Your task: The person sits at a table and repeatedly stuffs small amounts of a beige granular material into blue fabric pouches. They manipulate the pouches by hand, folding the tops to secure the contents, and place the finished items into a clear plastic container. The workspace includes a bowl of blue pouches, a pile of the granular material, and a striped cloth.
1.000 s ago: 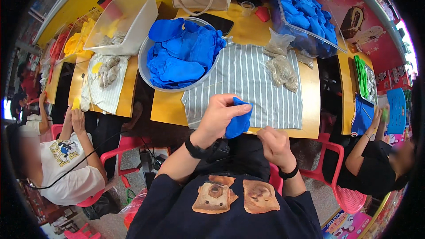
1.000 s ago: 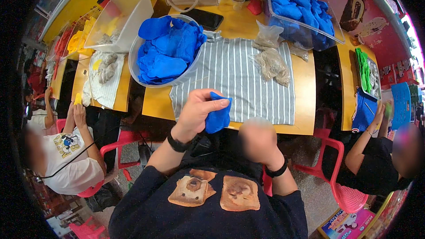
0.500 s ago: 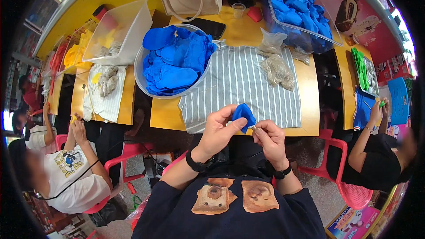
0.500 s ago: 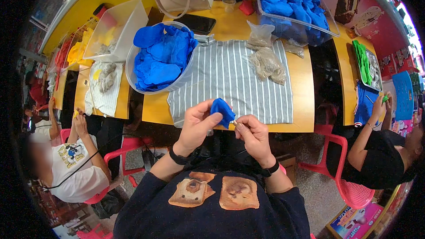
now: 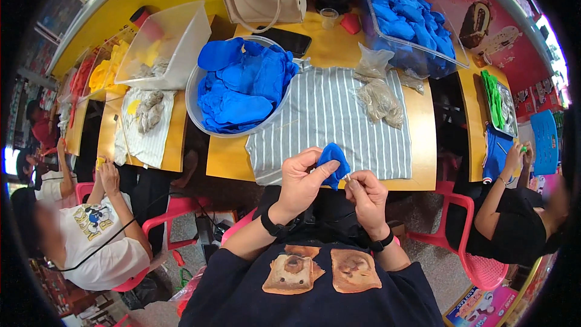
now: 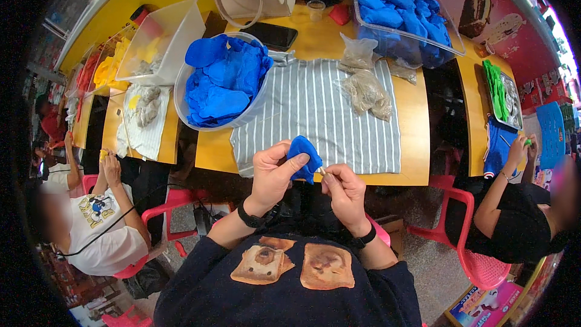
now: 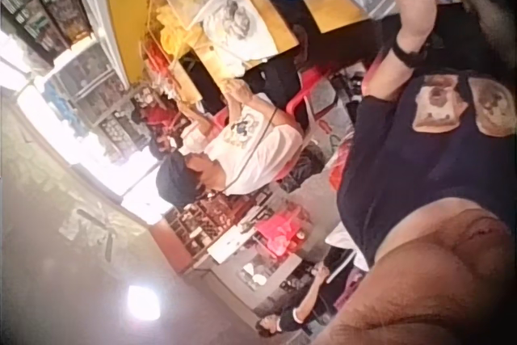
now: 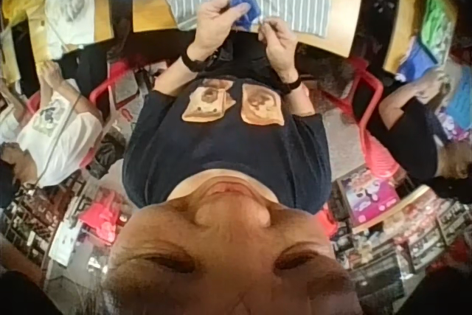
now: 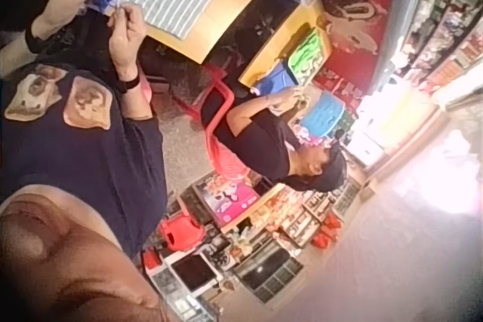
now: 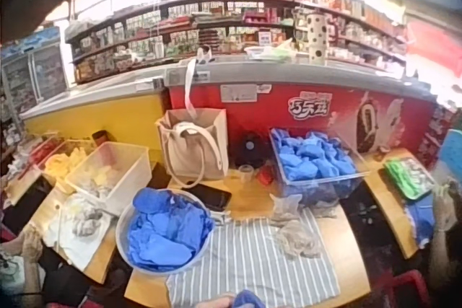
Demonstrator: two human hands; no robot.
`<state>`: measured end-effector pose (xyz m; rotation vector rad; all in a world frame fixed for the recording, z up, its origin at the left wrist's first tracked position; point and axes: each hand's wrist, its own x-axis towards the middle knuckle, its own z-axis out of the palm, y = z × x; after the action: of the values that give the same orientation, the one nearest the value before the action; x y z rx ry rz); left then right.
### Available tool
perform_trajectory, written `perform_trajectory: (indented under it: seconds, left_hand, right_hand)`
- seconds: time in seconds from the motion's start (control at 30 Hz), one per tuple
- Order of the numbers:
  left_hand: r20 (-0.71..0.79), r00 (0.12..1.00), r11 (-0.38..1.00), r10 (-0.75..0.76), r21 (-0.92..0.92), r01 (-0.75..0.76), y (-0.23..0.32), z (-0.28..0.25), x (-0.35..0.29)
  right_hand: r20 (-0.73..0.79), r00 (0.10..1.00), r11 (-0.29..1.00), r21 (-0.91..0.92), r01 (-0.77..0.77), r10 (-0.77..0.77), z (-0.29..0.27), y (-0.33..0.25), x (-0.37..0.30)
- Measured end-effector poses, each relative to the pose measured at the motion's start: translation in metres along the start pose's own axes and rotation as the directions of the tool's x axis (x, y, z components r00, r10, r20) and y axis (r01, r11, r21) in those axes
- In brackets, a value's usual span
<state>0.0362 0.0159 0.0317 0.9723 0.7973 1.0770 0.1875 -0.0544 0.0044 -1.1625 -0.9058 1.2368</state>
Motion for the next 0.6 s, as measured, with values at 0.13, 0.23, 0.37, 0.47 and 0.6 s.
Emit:
perform_trajectory:
  seconds: [0.13,0.23,0.37,0.47,0.6]
  left_hand:
    - [0.035,0.998,0.999,0.046,0.004,-0.046,-0.018,-0.003,-0.002]
    - [0.017,1.0,0.999,-0.024,-0.028,0.025,-0.016,-0.007,0.0]
    - [0.001,0.991,0.98,-0.13,-0.154,0.129,-0.003,-0.013,0.008]
    - [0.067,0.979,0.964,-0.192,-0.175,0.201,0.002,-0.019,0.017]
    - [0.273,0.886,0.893,-0.375,-0.151,0.425,-0.005,-0.032,0.023]
  right_hand:
    - [-0.005,0.999,0.987,0.154,-0.04,0.042,0.007,0.005,-0.002]
    - [-0.028,0.994,0.991,-0.094,0.1,-0.103,0.006,0.006,0.003]
    - [0.221,0.877,0.64,-0.612,0.465,-0.426,-0.011,-0.015,0.017]
    - [0.451,0.796,0.325,-0.743,0.586,-0.403,-0.024,-0.039,0.018]
    - [0.584,0.762,0.373,-0.665,0.647,-0.28,-0.025,-0.053,0.023]
